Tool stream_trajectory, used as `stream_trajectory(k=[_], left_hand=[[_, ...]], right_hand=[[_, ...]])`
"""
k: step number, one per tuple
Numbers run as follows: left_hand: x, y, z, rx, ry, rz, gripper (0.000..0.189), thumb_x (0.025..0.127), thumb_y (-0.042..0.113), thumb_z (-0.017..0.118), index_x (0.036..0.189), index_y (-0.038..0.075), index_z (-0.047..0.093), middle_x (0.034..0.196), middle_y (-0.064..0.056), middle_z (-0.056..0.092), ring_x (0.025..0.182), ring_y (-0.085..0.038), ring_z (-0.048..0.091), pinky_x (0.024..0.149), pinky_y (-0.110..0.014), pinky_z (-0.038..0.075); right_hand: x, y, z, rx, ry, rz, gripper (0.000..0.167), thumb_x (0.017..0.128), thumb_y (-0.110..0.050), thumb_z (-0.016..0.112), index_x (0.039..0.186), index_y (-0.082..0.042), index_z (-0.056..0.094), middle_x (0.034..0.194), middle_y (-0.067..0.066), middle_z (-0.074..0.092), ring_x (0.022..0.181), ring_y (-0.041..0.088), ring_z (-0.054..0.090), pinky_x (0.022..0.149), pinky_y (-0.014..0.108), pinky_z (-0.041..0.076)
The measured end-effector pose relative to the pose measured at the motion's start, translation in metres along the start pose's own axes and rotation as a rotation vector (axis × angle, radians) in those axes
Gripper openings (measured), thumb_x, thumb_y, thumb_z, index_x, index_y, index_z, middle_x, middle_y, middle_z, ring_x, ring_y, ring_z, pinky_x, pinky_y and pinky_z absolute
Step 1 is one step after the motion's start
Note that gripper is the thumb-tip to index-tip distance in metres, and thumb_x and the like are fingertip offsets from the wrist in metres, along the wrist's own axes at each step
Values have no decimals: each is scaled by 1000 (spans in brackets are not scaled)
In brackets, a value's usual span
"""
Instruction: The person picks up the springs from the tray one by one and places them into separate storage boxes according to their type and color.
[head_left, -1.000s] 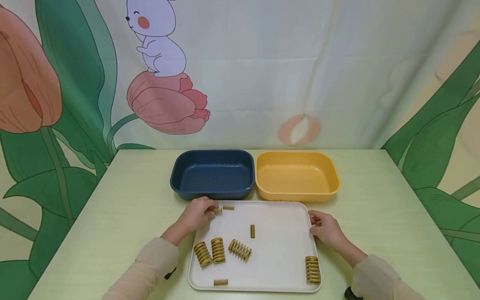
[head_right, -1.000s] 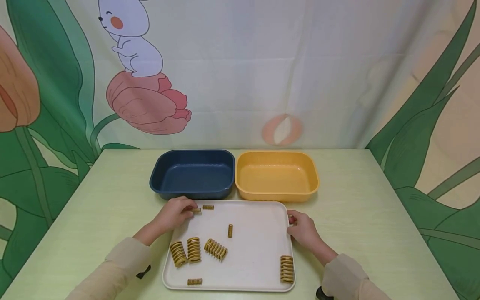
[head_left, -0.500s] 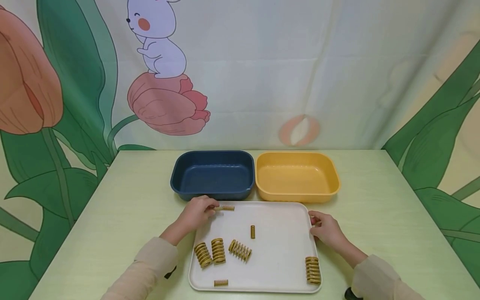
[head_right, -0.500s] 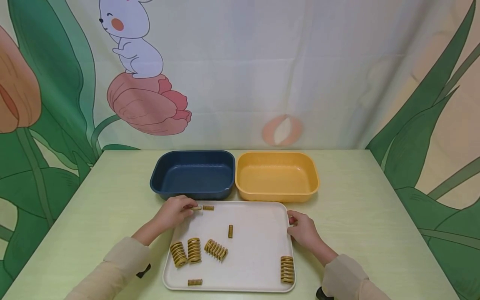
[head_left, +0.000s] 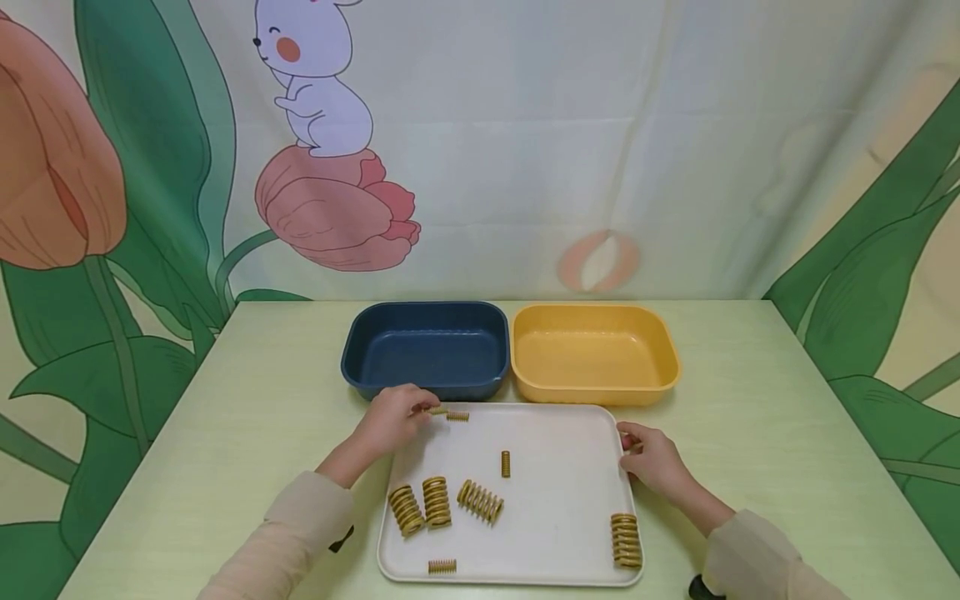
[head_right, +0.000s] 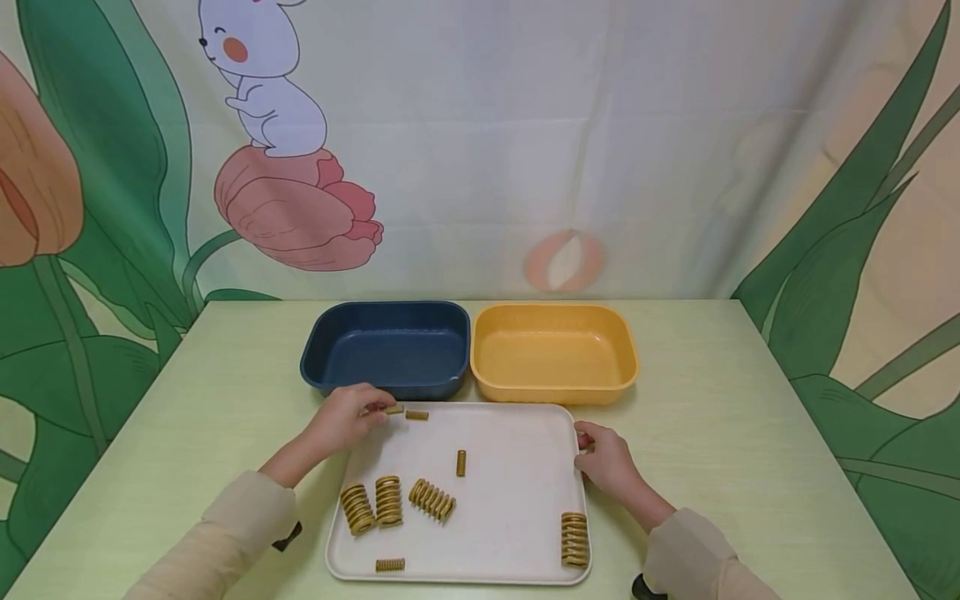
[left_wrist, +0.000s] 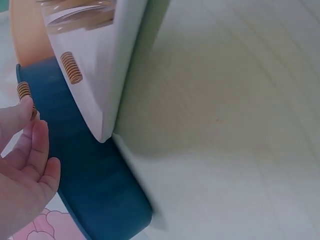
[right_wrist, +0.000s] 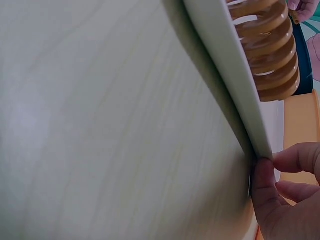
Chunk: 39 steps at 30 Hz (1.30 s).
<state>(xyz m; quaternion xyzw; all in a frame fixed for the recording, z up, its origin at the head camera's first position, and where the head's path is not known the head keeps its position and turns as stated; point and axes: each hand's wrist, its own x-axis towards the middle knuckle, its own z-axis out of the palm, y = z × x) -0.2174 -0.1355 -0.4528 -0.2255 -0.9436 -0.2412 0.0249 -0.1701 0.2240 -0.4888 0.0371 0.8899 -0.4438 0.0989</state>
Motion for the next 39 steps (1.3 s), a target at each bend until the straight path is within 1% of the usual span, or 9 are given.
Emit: stream_trajectory(k=[6, 15, 19, 22, 25, 31, 35, 39], left_hand=[[2, 3, -5, -18, 1, -23, 15, 77, 5, 64, 91, 10, 68, 84, -3, 64, 75, -14, 55, 69, -30, 46], [6, 3, -9, -46, 39, -12, 16, 76, 5, 65, 92, 8, 68, 84, -5, 64, 75, -16, 56, 65, -28, 46], [8, 2, -10, -66, 60, -19, 16, 76, 4, 64, 92, 7, 68, 86, -6, 65, 76, -17, 57, 66, -29, 47], [9, 1, -12, -77, 72, -36, 16, 77, 5, 64, 92, 7, 68, 89, -7, 65, 79, -18, 58, 68, -31, 47], [11, 1, -14, -74, 84, -41, 15, 77, 6, 64, 92, 8, 68, 89, -7, 64, 80, -19, 58, 69, -33, 48], [14, -2, -18, -64, 84, -41, 15, 77, 7, 64, 92, 8, 68, 88, -8, 63, 77, -19, 58, 67, -33, 48], [15, -3, -20, -71, 84, -46, 16, 78, 7, 63, 94, 7, 67, 90, -10, 62, 78, -20, 59, 66, -33, 48], [17, -5, -21, -83, 97, -75, 17, 79, 8, 63, 95, 7, 67, 91, -9, 62, 78, -21, 59, 67, -33, 48]], right_hand=[[0, -1, 0, -9, -2, 0, 52, 70, 8, 51, 121, 10, 45, 89, 13, 51, 70, 16, 46, 54, 23, 42], [1, 0, 0, -10, 7, -11, 52, 68, 10, 50, 120, 10, 46, 87, 13, 51, 69, 16, 45, 53, 23, 41], [1, 0, 0, -7, 10, -15, 53, 67, 11, 50, 120, 10, 46, 87, 13, 51, 67, 15, 45, 52, 23, 41], [0, -1, 0, -8, 10, -16, 53, 68, 11, 50, 120, 10, 46, 87, 13, 51, 68, 16, 45, 53, 23, 41], [-1, -3, -1, -9, 7, -14, 53, 68, 11, 50, 120, 10, 45, 87, 13, 51, 68, 16, 45, 53, 24, 41], [-1, -3, -1, -8, 9, -10, 52, 68, 11, 50, 120, 10, 46, 87, 13, 51, 68, 16, 45, 53, 24, 41], [-1, -3, 0, -10, 10, -11, 52, 68, 11, 50, 120, 11, 46, 87, 13, 51, 68, 16, 45, 53, 24, 42], [-1, -3, 0, -4, 11, -14, 53, 68, 11, 50, 120, 11, 46, 87, 14, 51, 68, 16, 46, 53, 24, 42]])
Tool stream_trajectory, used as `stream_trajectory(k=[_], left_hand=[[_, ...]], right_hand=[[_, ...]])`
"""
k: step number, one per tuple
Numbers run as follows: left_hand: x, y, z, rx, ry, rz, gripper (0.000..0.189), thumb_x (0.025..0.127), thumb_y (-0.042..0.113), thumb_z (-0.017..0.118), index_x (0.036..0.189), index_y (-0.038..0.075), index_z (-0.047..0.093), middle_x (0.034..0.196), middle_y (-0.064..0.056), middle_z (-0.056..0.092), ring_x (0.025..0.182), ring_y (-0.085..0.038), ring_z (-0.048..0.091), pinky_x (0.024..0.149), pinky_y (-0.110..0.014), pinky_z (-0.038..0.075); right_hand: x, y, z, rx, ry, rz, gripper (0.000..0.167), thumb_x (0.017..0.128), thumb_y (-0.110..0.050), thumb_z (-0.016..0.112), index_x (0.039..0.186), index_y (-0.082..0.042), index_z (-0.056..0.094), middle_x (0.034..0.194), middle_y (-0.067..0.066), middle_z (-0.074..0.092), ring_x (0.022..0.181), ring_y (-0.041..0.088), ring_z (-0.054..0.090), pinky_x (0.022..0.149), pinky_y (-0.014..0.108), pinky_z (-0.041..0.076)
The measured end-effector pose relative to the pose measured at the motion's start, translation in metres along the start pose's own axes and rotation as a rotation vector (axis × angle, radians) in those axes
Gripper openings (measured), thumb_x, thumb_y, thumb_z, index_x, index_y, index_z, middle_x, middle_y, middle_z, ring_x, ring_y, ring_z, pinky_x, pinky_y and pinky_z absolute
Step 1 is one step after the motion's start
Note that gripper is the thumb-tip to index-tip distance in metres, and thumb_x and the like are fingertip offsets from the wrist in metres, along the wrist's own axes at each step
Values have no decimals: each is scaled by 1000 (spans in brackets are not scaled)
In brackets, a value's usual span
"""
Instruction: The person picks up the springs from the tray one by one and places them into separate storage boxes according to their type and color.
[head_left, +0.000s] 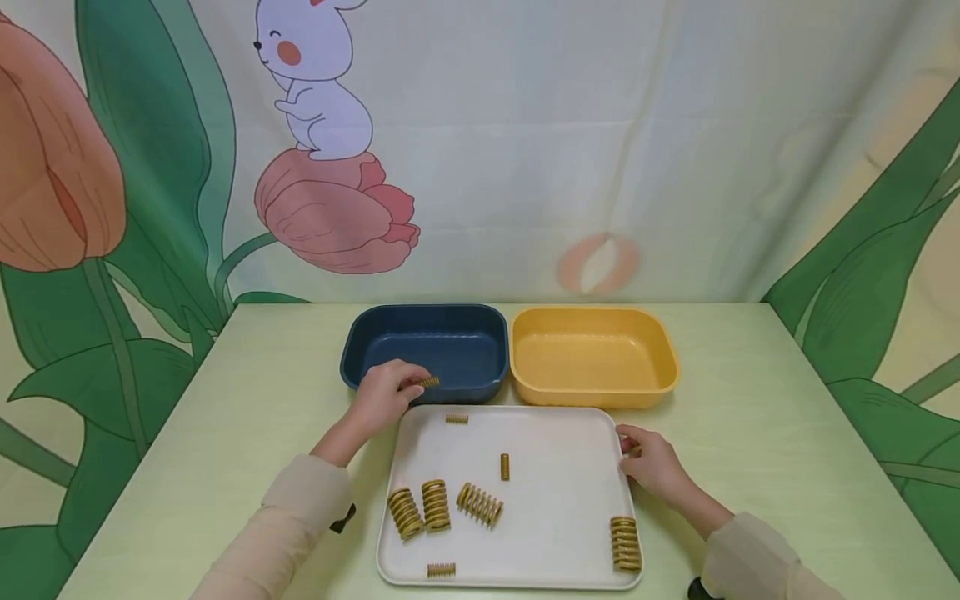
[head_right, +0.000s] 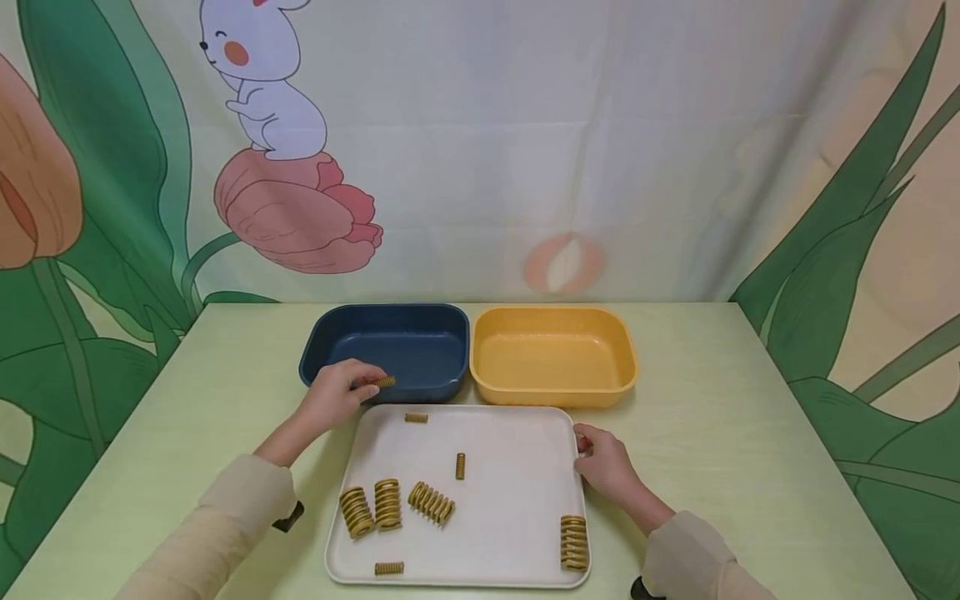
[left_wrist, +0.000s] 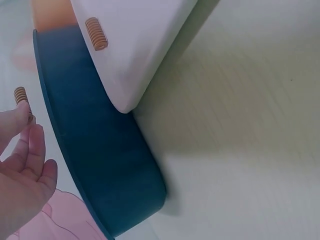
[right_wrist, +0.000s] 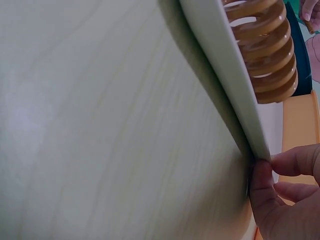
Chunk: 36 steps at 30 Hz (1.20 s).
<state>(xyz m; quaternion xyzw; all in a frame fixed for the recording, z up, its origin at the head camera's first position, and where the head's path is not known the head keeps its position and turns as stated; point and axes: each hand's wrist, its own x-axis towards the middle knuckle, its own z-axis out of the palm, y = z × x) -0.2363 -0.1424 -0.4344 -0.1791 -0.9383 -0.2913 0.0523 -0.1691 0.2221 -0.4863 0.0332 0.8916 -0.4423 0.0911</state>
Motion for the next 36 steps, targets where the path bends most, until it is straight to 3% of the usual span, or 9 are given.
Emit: stream_trajectory(k=[20, 36], left_hand=[[17, -13, 1, -11, 3, -114, 18, 82, 10, 60, 99, 7, 65, 94, -10, 61, 85, -23, 57, 72, -37, 47], [29, -17, 5, -36, -13, -147, 18, 81, 8, 61, 98, 5, 65, 93, -11, 60, 83, -23, 55, 75, -38, 46]], right_hand=[[0, 1, -1, -7, 0, -13, 53, 68, 11, 50, 120, 11, 45, 88, 14, 52, 68, 16, 47, 53, 24, 44], [-1, 1, 0, -16, 9, -6, 52, 68, 11, 50, 119, 10, 46, 86, 13, 52, 66, 15, 46, 51, 23, 42]])
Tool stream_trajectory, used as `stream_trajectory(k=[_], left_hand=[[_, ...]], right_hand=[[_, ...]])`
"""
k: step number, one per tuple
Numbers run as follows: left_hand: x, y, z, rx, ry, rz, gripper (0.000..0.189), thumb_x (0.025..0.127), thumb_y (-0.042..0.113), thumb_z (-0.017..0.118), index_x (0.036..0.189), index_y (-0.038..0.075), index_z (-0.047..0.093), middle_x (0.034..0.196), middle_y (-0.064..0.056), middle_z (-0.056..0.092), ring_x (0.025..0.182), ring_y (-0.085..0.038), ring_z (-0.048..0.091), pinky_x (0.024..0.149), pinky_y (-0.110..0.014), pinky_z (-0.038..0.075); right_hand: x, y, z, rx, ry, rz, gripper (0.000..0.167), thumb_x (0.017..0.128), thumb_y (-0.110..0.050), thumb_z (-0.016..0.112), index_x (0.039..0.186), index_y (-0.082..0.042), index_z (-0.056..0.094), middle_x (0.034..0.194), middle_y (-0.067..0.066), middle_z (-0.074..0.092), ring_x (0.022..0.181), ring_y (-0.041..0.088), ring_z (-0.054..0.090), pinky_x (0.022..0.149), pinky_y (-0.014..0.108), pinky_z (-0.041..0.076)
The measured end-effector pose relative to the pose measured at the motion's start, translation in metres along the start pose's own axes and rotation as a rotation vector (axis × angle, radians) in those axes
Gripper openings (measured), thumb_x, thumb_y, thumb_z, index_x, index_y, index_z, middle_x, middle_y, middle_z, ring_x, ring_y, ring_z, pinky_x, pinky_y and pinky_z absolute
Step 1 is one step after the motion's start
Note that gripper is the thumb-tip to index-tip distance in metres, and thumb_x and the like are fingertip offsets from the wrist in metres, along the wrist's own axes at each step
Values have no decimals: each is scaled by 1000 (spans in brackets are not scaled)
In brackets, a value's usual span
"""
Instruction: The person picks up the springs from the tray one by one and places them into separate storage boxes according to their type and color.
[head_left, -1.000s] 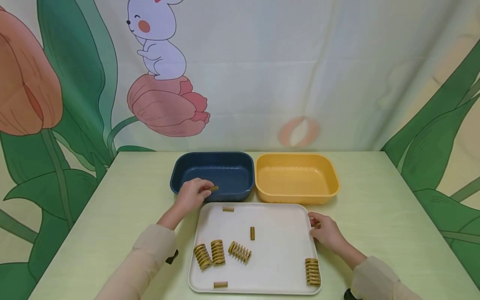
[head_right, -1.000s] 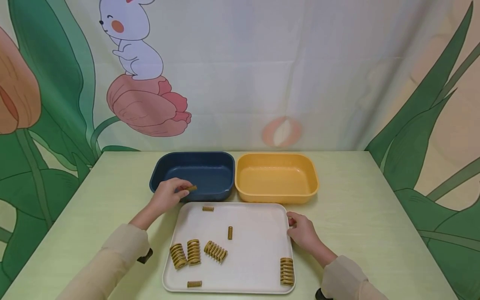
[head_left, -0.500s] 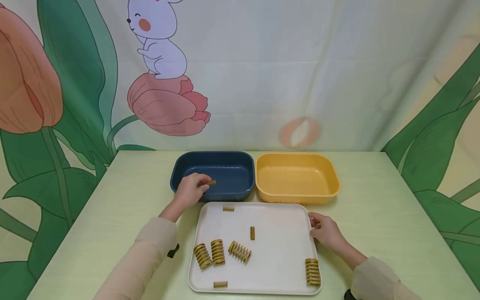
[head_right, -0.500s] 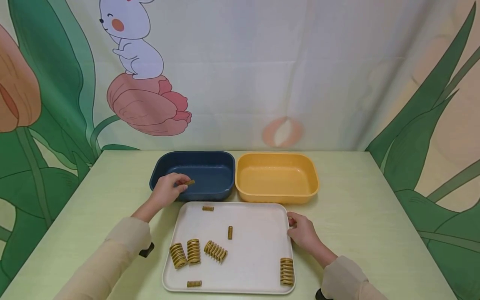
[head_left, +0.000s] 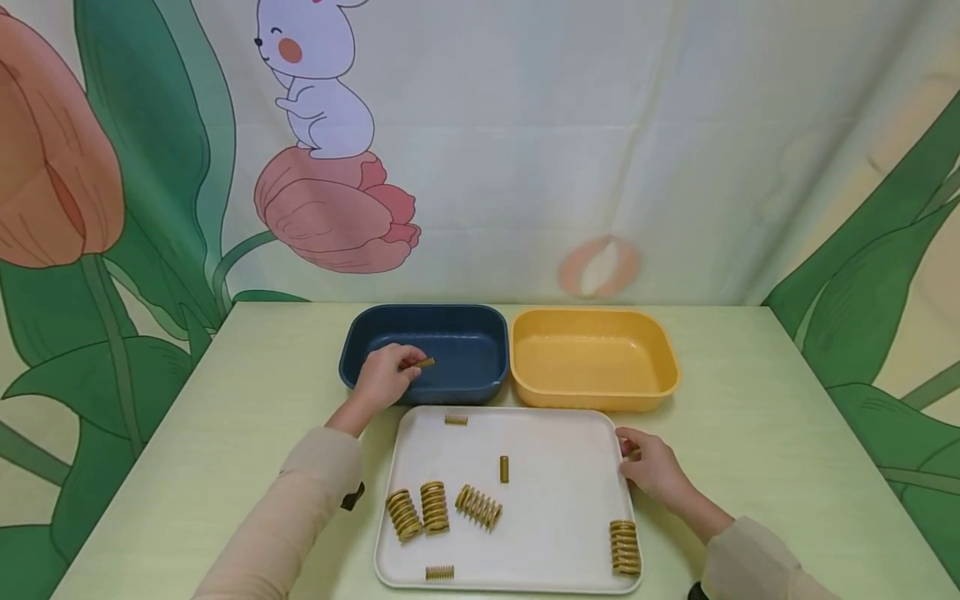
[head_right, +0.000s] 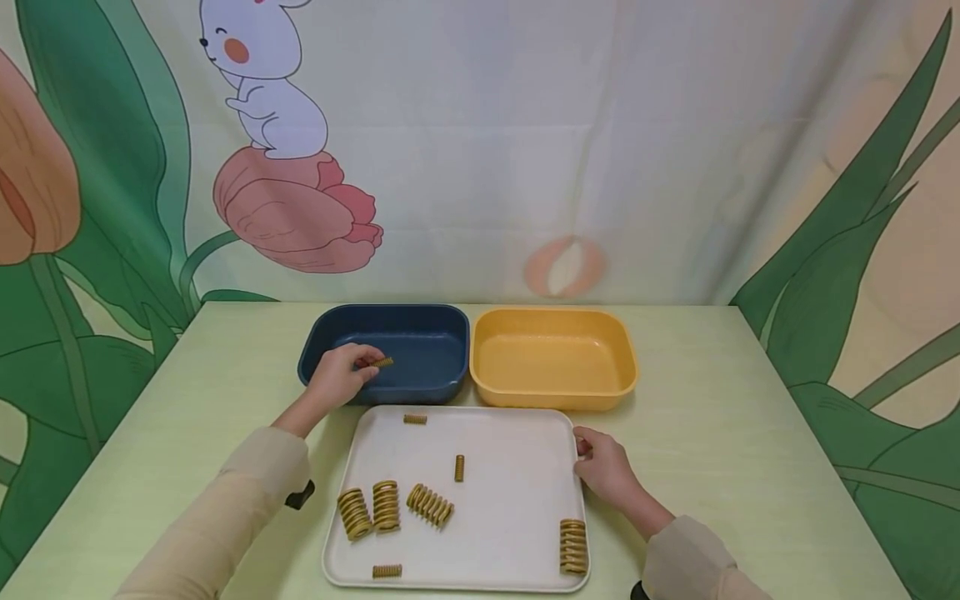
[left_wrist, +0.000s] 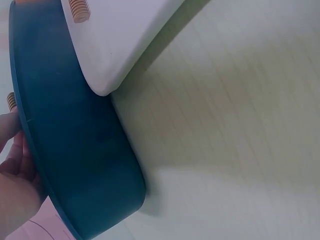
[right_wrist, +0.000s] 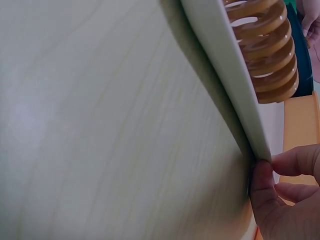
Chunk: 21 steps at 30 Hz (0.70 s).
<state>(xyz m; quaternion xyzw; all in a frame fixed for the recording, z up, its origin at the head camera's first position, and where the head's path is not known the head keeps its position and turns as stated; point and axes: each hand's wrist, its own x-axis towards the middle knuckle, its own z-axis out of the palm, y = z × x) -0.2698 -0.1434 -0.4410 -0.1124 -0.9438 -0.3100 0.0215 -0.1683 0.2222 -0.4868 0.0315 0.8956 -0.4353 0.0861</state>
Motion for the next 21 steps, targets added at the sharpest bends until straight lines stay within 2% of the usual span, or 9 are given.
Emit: stream_trajectory(k=[10, 21], left_hand=[[9, -7, 6, -6, -14, -12, 17, 81, 8, 60, 97, 6, 65, 94, -11, 62, 83, -23, 56, 74, -37, 46], [16, -9, 5, -19, -47, -69, 17, 82, 8, 59, 98, 5, 65, 95, -12, 63, 83, -22, 57, 74, -36, 47]], right_hand=[[1, 1, 1, 7, 1, 0, 52, 68, 11, 50, 119, 10, 46, 87, 13, 51, 67, 15, 46, 51, 23, 42], [1, 2, 1, -22, 11, -12, 51, 68, 10, 51, 118, 10, 47, 85, 12, 51, 68, 16, 46, 52, 22, 40]])
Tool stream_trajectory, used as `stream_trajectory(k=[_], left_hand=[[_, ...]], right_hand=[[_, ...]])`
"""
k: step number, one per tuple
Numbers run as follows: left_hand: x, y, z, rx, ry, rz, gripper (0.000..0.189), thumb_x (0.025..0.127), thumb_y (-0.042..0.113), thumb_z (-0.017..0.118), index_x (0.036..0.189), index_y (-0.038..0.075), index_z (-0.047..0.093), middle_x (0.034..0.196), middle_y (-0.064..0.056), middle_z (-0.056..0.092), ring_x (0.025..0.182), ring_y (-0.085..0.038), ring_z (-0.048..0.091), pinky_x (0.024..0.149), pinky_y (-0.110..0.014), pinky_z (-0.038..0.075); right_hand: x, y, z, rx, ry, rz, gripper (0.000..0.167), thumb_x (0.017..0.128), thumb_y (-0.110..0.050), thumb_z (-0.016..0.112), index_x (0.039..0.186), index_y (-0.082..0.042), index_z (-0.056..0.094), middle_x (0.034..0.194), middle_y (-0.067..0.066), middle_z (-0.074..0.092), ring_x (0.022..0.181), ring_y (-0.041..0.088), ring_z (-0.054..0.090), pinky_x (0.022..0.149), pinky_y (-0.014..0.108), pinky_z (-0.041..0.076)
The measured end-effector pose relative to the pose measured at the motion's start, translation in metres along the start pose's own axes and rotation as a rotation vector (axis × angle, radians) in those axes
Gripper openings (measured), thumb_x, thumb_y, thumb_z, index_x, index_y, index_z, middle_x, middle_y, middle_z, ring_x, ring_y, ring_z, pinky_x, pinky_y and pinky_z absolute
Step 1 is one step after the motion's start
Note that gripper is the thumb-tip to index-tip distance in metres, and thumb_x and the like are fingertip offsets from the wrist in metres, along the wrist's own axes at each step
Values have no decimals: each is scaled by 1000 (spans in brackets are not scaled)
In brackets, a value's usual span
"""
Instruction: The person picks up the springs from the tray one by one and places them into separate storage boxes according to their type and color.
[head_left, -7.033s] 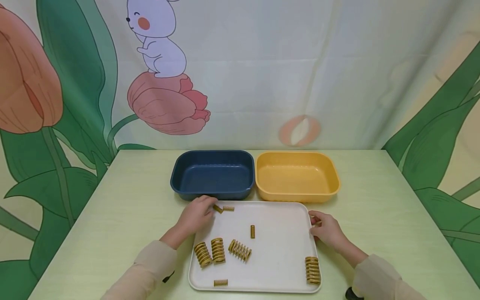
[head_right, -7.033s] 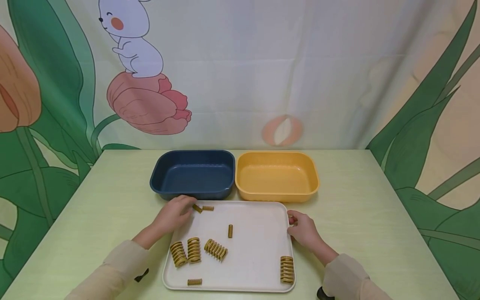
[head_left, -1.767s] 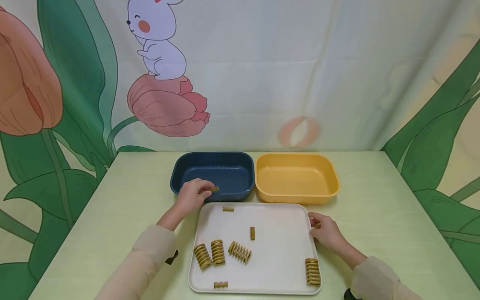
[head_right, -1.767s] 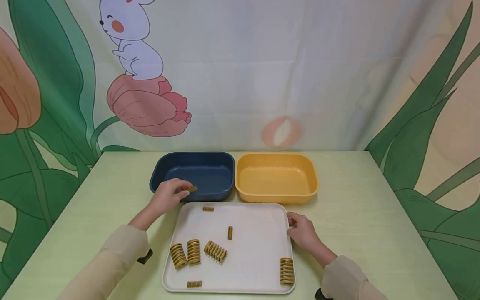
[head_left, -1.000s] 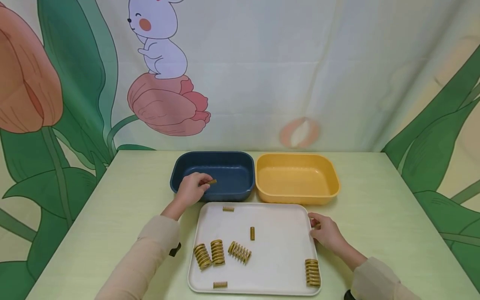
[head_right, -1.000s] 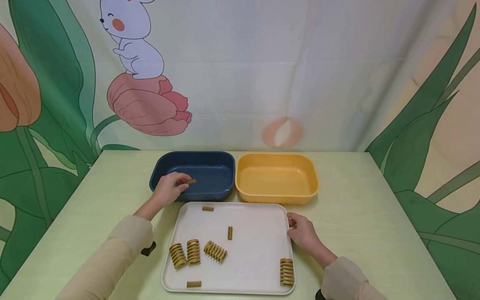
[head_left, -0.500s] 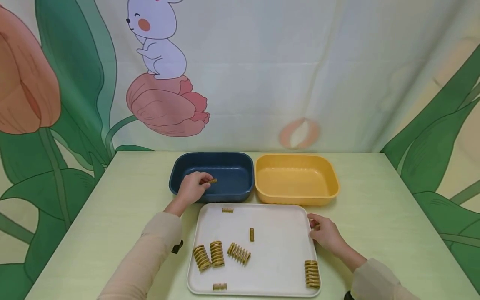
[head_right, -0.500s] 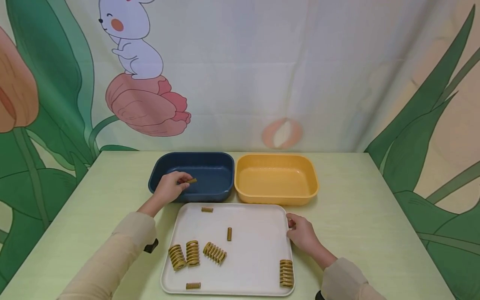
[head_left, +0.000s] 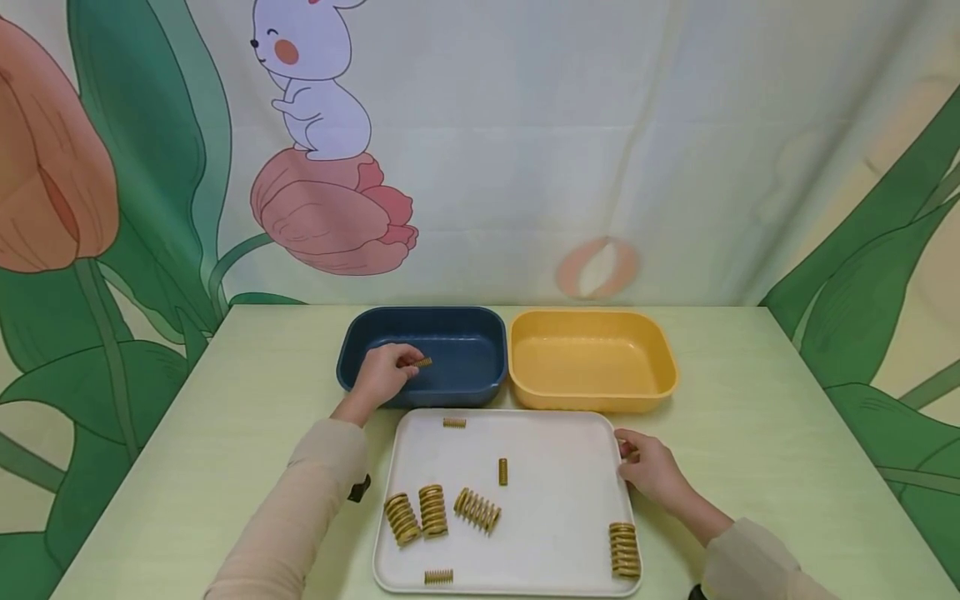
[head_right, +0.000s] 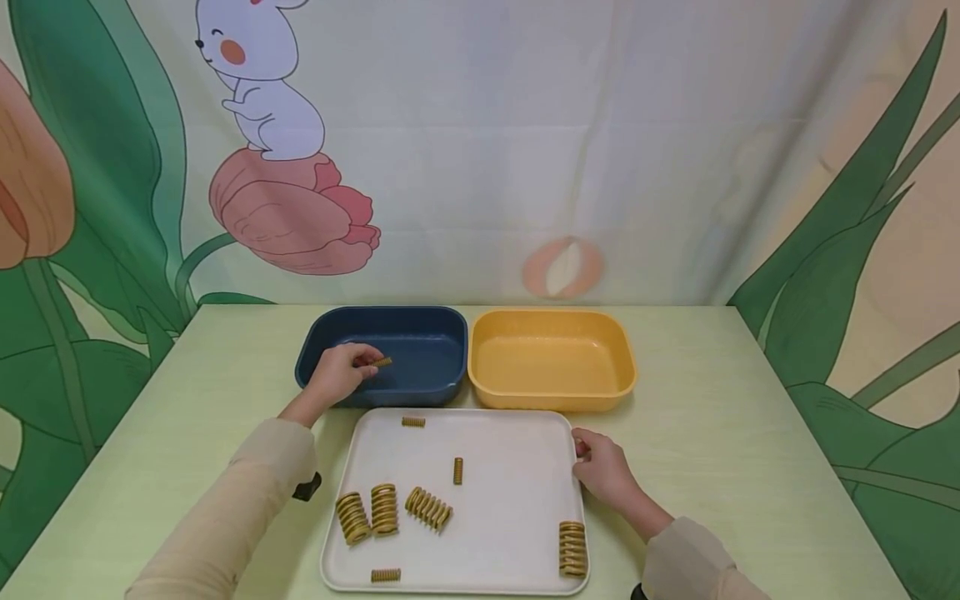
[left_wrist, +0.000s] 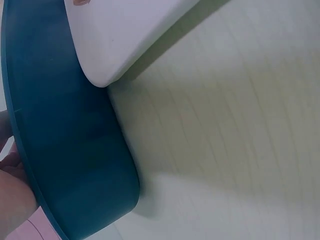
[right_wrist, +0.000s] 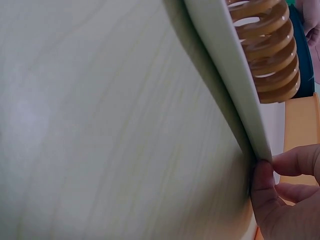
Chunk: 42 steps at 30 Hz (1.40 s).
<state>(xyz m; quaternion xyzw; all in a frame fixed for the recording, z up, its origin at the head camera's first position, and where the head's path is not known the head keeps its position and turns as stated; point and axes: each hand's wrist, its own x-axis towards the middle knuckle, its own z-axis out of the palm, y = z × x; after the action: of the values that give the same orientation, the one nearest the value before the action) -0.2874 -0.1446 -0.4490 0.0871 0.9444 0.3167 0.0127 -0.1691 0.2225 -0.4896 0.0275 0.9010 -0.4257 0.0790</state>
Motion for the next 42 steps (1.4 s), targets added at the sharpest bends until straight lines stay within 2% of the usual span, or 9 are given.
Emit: stream_trajectory(k=[10, 18, 26, 33, 42], left_hand=[[7, -3, 1, -3, -19, -19, 17, 81, 6, 60, 97, 4, 65, 92, -11, 63, 83, -23, 56, 77, -36, 47], [11, -2, 0, 31, -27, -2, 17, 80, 6, 61, 96, 3, 66, 90, -12, 64, 84, -24, 56, 79, -38, 45], [18, -5, -1, 15, -88, -33, 17, 80, 6, 61, 97, 3, 65, 94, -13, 63, 87, -25, 55, 81, -38, 45], [24, -9, 0, -8, -151, -53, 17, 79, 5, 62, 95, 2, 65, 89, -12, 63, 84, -23, 54, 79, -35, 44], [28, -11, 1, -3, -191, -53, 18, 78, 6, 63, 95, 2, 66, 92, -12, 64, 88, -23, 55, 82, -36, 43]], right_hand=[[0, 0, 0, -12, -1, -5, 50, 68, 11, 51, 118, 10, 47, 85, 12, 52, 68, 16, 46, 52, 22, 40], [0, 0, -1, -2, 2, -10, 50, 68, 11, 51, 118, 10, 47, 84, 12, 51, 66, 15, 46, 51, 22, 41], [1, 0, -1, 1, 6, -6, 50, 68, 10, 50, 118, 10, 48, 85, 12, 52, 67, 15, 46, 51, 22, 41], [0, 0, -1, -2, 3, -2, 50, 69, 11, 51, 118, 10, 47, 85, 13, 52, 69, 16, 47, 52, 22, 41], [0, 0, 0, 4, -5, 13, 50, 70, 11, 51, 120, 9, 47, 87, 12, 52, 70, 17, 46, 53, 23, 41]])
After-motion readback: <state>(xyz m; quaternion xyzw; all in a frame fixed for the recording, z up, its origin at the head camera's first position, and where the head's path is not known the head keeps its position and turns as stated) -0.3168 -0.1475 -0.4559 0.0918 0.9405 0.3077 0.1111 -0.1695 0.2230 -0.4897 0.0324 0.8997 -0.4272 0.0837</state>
